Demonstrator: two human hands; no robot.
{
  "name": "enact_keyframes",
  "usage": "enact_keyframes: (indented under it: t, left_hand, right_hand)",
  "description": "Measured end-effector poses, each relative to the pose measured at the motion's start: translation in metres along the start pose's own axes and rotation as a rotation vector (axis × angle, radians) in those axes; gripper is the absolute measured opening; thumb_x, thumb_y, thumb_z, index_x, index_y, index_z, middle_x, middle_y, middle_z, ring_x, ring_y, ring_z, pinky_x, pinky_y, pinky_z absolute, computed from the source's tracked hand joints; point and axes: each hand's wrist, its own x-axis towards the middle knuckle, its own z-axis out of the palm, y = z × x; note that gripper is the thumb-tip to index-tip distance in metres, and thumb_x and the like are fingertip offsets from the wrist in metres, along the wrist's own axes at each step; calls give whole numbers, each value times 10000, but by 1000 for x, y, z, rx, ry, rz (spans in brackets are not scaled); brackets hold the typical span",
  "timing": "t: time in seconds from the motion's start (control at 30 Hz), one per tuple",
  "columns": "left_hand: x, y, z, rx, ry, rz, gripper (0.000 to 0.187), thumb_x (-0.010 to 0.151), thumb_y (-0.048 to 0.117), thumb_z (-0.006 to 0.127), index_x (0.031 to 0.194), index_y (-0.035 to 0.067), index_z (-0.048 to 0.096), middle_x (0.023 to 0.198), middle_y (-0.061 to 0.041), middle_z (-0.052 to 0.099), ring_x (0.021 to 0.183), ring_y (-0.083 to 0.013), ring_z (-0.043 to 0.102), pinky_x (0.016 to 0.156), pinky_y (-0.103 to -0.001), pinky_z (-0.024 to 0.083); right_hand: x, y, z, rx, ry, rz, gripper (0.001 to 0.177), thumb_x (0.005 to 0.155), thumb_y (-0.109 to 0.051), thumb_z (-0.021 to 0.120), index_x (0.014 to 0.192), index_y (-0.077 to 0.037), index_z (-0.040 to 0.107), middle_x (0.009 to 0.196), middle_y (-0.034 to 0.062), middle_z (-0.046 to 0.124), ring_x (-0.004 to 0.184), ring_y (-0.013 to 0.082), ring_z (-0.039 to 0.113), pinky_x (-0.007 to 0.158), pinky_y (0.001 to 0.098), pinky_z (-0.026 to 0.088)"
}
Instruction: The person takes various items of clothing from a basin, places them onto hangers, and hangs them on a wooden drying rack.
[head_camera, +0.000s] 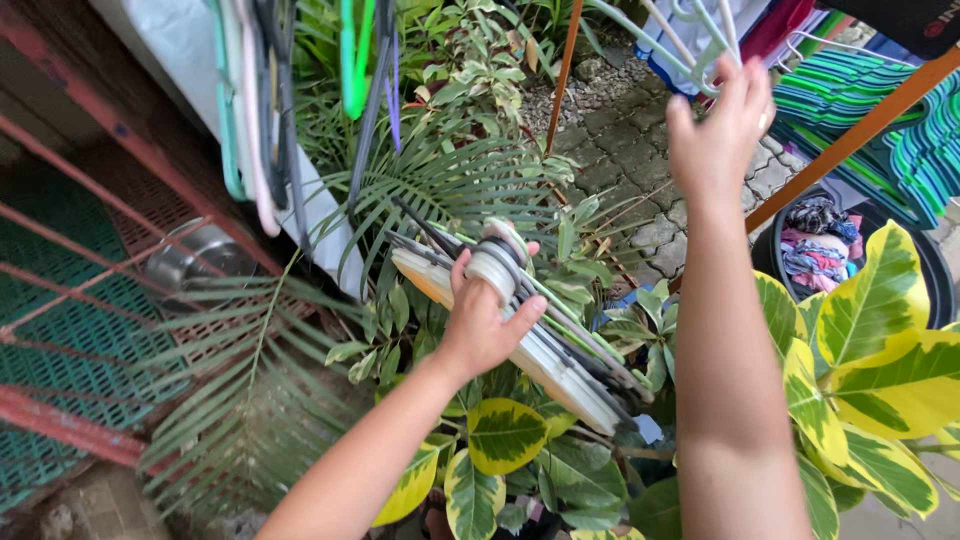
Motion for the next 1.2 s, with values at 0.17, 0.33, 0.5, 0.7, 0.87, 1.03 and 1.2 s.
enact_keyframes:
  t: [0.17,0.33,0.5,0.7,0.87,1.03,1.2]
  left_hand:
    - [5,-9,7,8,24,21,617,961,348,671,1503,108,500,1600,-180,452,1529,-291,389,1243,-500,57]
    - [5,-20,1,-55,-55,-95,624,936,335,666,1486,99,490,1503,-110,565,1510,-280,399,1241,-509,37]
    - [2,-30,-11,12,-54,-70,591,938,322,694,1462,101,534,1468,-100,593,1479,-263,462,1263,-503,63]
    - [-2,-33,-31,63,19,-37,610,919,327,705,1459,100,536,1493,-89,594,1479,-265,480,1161,-447,230]
    - [-8,-33,-50,63,90,3,667,908,313,705,1472,33,486,1565,-146,502,1446,-284,472,1120,-450,246]
    - [-19,-31,-65,129,120,12,591,910,312,716,1404,47,530,1633,-198,435,1413,-284,500,1104,-442,276]
    - [-40,-20,-76,146,138,11,612,926,379,716,1422,59,550,1558,-137,533,1419,-282,527,1156,-464,267]
  right_hand:
    - [64,35,53,-186,98,-45,886,897,-344,864,1530,50,386,1493,336,430,1332,492,405,1077,542,356]
    - [87,18,60,-144,-175,201,507,967,-459,836,1094,7,682,1001,244,690,943,438,649,813,537,500]
    - [91,20,74,-98,84,-43,230,987,-227,751,965,-7,688,931,208,699,829,418,662,723,518,507]
    - [66,21,45,-97,102,-117,144,1021,-141,713,1003,-6,665,976,172,676,894,374,649,749,481,495]
    - [-12,-14,-27,61,-57,-72,112,1104,-103,644,1086,8,641,1039,178,658,995,354,639,895,471,492]
    - [-124,-80,-90,15,-332,50,142,1004,-129,701,1072,-7,677,943,199,616,868,371,600,768,470,467]
    - [-207,-153,-120,107,-515,-76,215,856,-131,735,1029,-29,657,942,153,642,896,357,602,743,453,498]
